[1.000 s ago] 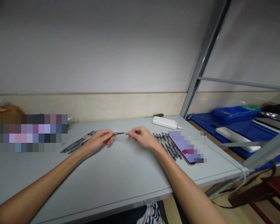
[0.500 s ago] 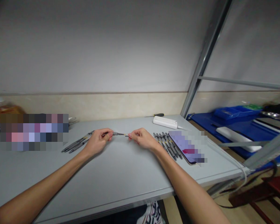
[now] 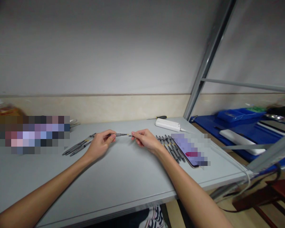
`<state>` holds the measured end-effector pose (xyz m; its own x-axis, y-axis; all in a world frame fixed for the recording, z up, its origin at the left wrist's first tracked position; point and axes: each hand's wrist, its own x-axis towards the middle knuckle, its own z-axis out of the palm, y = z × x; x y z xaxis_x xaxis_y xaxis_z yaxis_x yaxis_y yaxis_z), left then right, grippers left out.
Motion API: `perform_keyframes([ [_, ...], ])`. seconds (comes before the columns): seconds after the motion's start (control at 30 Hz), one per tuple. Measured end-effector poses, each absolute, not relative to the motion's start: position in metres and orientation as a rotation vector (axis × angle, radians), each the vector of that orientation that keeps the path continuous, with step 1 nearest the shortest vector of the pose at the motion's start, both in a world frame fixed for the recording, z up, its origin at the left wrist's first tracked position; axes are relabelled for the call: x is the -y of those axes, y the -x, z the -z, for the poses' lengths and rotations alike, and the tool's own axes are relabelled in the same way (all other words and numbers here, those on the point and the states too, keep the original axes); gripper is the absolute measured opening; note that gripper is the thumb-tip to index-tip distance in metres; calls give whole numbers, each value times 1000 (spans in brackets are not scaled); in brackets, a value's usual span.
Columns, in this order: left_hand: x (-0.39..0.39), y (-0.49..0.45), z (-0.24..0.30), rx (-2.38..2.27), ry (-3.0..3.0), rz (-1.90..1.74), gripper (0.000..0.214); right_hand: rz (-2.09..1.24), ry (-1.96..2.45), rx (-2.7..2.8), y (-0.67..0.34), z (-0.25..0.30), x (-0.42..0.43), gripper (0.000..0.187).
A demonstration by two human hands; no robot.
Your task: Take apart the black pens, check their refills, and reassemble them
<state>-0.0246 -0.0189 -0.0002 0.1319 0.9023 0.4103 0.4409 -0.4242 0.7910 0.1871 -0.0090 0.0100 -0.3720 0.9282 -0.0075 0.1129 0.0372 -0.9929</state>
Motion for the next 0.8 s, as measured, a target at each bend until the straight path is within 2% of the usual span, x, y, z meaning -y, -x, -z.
perform_keyframes([
  [0.23, 20, 19, 4, -1139, -1854, -1175, 21, -1266, 1006, 1371, -187, -14, 7, 31],
  [0.5, 25, 8, 15, -850, -1488, -872, 36, -1204, 876, 1350, -179, -13, 12, 34],
  [0.67, 31, 1, 15, -845, -1431, -946, 36, -1055, 870, 1367, -178, -10, 11, 35],
  [0.8, 32, -1, 14, -949, -1550, -991, 30, -1134, 811, 1342, -176, -8, 11, 31],
])
